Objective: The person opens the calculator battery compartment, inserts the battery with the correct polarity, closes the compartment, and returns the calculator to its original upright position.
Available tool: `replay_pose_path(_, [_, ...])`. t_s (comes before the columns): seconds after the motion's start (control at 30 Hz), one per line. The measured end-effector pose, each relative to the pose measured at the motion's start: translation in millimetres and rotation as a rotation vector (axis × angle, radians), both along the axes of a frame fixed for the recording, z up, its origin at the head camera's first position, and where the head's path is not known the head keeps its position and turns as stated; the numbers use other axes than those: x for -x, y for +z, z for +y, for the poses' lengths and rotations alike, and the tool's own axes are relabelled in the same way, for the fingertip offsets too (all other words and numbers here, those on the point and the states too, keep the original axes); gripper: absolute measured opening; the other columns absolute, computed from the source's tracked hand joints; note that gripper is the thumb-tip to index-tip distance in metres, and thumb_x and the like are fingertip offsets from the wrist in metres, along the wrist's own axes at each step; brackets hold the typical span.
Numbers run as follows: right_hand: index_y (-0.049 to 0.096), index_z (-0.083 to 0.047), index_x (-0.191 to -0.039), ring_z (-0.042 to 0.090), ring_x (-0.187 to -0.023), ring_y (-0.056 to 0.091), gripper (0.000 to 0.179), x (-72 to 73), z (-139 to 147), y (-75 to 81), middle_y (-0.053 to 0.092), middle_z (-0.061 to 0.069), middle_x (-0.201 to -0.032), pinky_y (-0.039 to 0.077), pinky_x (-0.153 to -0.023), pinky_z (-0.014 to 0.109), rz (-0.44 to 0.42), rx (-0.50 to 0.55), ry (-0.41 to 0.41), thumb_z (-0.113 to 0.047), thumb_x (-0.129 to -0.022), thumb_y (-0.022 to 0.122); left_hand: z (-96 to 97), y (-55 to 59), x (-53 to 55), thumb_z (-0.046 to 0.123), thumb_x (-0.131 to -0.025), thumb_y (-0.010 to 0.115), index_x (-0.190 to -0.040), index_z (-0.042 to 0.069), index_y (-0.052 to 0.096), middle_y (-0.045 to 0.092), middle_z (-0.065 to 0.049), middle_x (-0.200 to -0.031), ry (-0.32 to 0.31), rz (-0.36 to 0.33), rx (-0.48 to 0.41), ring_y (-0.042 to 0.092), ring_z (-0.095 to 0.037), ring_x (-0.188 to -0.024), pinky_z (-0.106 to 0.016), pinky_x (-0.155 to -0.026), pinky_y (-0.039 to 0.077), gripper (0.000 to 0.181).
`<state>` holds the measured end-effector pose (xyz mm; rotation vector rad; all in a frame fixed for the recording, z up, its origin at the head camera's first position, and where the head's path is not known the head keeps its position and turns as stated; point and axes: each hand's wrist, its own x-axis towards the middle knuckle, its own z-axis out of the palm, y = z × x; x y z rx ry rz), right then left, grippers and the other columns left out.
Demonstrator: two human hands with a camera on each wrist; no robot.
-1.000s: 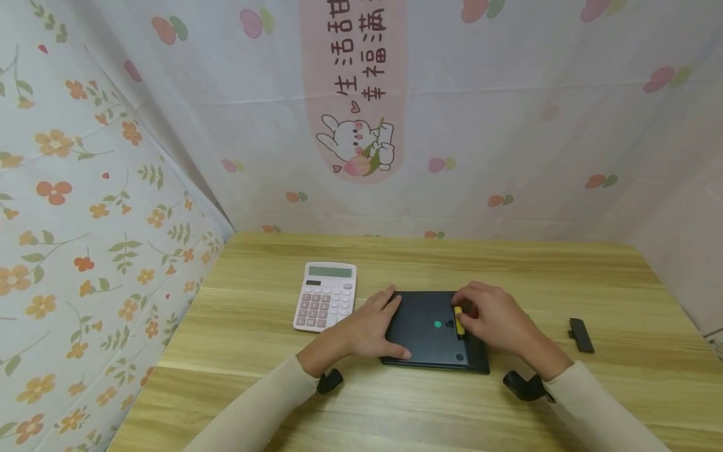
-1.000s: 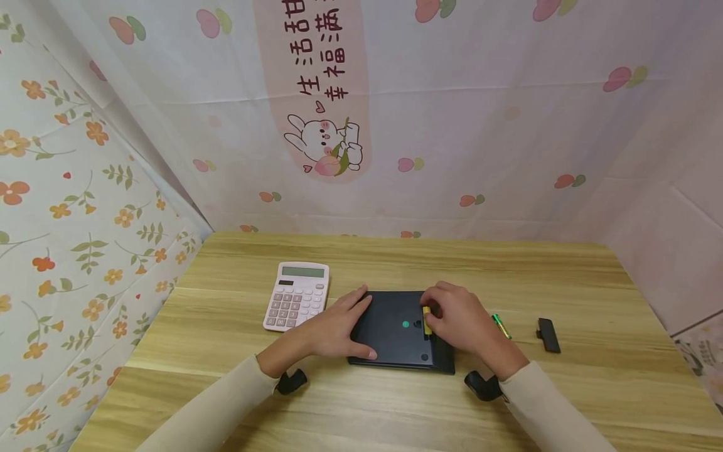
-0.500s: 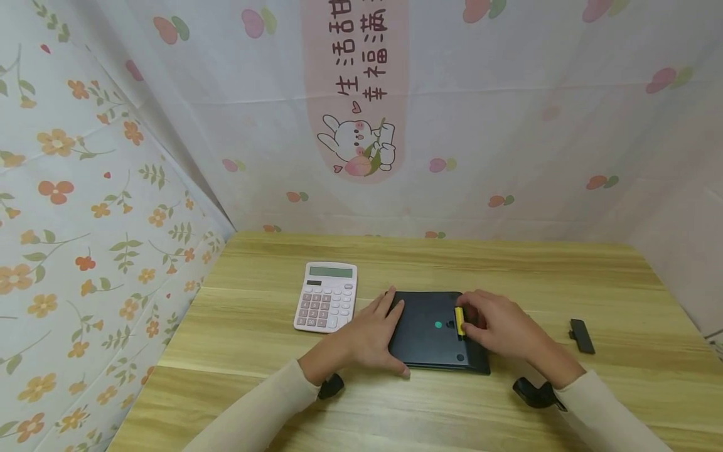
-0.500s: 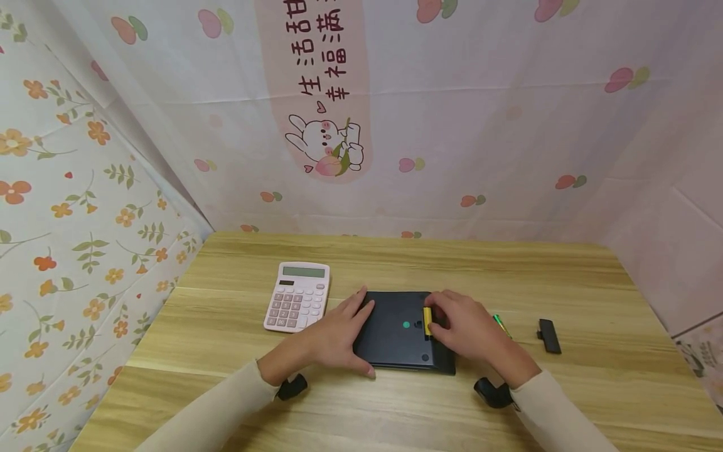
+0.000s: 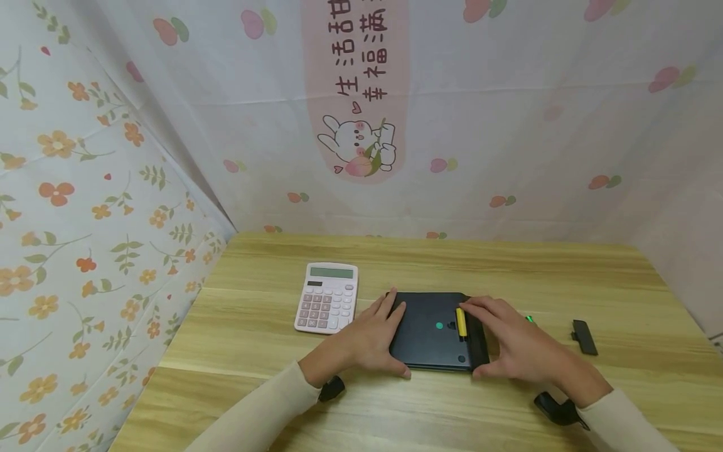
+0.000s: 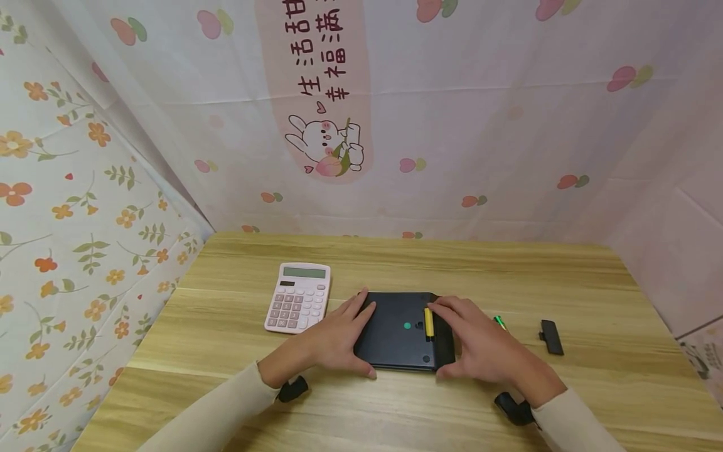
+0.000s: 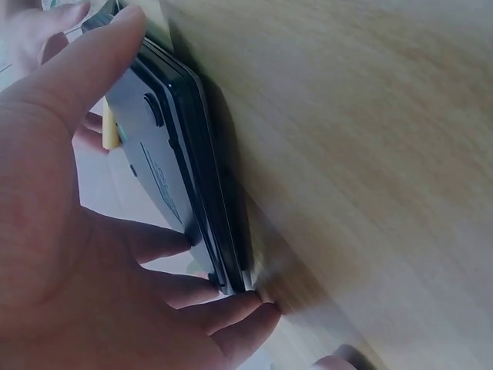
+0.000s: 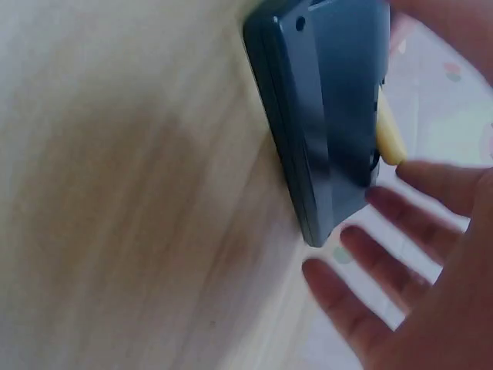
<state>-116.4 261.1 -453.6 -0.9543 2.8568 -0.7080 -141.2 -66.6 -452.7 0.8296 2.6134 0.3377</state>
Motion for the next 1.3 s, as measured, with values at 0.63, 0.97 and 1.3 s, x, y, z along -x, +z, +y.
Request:
replay_pose_path(0.63, [0.045, -0.009, -0.165, 0.049, -0.145, 0.048, 0.116, -1.9, 0.3, -3.6, 0.041, 0.02, -0.166, 0.052, -0.103, 0.069, -0.046, -0.008, -0.021, -0.052, -0.074, 0.102, -0.1, -0.6, 0.4, 0.069, -0.085, 0.084, -0.176, 0.01, 0.026, 0.003, -0.015, -0.185, 0.0, 0.002, -0.015, 0.014, -0.036, -0.168, -0.048, -0.127, 0.035, 0.123])
replay_pose_path(0.97, [0.05, -0.008, -0.161, 0.047, -0.145, 0.049, 0.111, -1.2, 0.4, -6.4, 0.043, 0.019, -0.165, 0.053, -0.103, 0.067, -0.029, 0.003, -0.02, -0.049, -0.074, 0.103, 0.3, -0.3, 0.1, 0.069, -0.085, 0.084, -0.175, 0.008, 0.028, 0.005, -0.016, -0.184, -0.001, 0.013, -0.021, 0.016, -0.037, -0.168, -0.048, -0.127, 0.035, 0.122])
replay_pose_path(1.3, [0.053, -0.01, -0.161, 0.046, -0.143, 0.051, 0.108, -0.8, -0.4, -7.0, 0.044, 0.018, -0.165, 0.055, -0.1, 0.065, -0.025, 0.003, -0.021, -0.047, -0.073, 0.103, 0.3, 0.2, 0.0, 0.069, -0.085, 0.085, -0.175, 0.008, 0.029, 0.006, -0.017, -0.184, -0.004, 0.02, -0.022, 0.017, -0.038, -0.167, -0.048, -0.127, 0.035, 0.122])
